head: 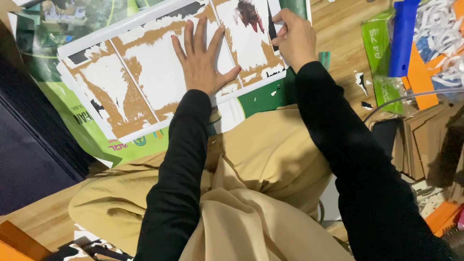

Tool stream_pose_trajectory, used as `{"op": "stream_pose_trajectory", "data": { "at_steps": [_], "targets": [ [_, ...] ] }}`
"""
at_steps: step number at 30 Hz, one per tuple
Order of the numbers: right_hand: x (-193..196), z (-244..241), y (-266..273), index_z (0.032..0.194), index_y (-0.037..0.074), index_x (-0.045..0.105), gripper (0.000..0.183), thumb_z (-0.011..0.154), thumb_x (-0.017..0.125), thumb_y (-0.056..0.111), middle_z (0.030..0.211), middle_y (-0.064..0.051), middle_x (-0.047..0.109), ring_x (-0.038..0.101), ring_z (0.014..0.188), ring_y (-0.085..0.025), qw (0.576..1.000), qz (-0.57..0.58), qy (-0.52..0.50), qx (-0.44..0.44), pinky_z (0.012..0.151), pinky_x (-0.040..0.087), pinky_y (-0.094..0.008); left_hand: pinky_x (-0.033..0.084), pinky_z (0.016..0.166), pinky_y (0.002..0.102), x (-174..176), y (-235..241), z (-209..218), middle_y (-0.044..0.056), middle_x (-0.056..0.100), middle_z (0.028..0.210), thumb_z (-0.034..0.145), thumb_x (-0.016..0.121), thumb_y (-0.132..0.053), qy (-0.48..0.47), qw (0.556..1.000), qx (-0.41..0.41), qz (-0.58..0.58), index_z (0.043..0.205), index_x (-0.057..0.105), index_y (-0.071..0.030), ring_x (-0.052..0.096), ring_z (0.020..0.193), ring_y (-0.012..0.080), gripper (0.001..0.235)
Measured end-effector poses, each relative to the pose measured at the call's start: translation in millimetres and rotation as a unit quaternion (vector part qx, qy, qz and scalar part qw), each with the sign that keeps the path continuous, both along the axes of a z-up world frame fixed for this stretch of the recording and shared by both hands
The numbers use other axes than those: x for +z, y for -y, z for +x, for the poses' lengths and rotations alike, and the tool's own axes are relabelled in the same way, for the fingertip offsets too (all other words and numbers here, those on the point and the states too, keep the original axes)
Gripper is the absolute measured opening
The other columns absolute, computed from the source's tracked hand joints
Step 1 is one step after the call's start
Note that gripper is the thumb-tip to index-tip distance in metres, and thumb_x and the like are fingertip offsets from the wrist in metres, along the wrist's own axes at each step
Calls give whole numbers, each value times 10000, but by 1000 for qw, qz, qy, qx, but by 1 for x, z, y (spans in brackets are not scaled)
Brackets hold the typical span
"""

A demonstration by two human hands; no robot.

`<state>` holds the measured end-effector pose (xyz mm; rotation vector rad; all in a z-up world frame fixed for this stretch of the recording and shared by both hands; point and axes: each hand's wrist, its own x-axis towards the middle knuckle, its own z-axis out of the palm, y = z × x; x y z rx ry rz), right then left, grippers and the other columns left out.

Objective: Manually assembling folders by applying adhesive to cardboard bases and attaching printed paper covers.

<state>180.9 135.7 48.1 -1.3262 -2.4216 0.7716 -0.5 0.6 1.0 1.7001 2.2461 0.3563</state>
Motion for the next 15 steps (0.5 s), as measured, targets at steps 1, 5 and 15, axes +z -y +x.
{"op": "stream_pose_trajectory", "data": {
  "at_steps": [1, 5, 15],
  "targets": [
    [1, 0, 0, 937, 101, 627, 372, 622, 675, -91, 573, 42, 506, 493, 503, -117, 1000, 2, 0, 0, 509, 406, -266, -120, 973, 608, -1, -1, 0, 139, 72, 1449, 677, 679, -669, 0, 1000, 0, 2, 1425, 334, -236, -66, 1294, 339, 931],
    [3, -1, 2, 946, 105, 625, 376, 634, 667, -101, 575, 39, 506, 499, 510, -118, 1000, -10, 1, -9, 517, 406, -270, -124, 971, 606, 0, 1, 0, 132, 71, 1453, 688, 665, -699, -8, 1000, -1, 11, 1429, 345, -231, -71, 1296, 331, 933],
    [-4, 0, 0, 914, 103, 632, 349, 620, 692, -76, 578, 44, 523, 509, 512, -127, 1000, 20, 14, 2, 531, 426, -275, -120, 973, 611, 1, 1, 1, 135, 54, 1447, 698, 646, -671, -6, 1000, -5, 0, 1434, 339, -230, -74, 1293, 336, 912]
  ]
}}
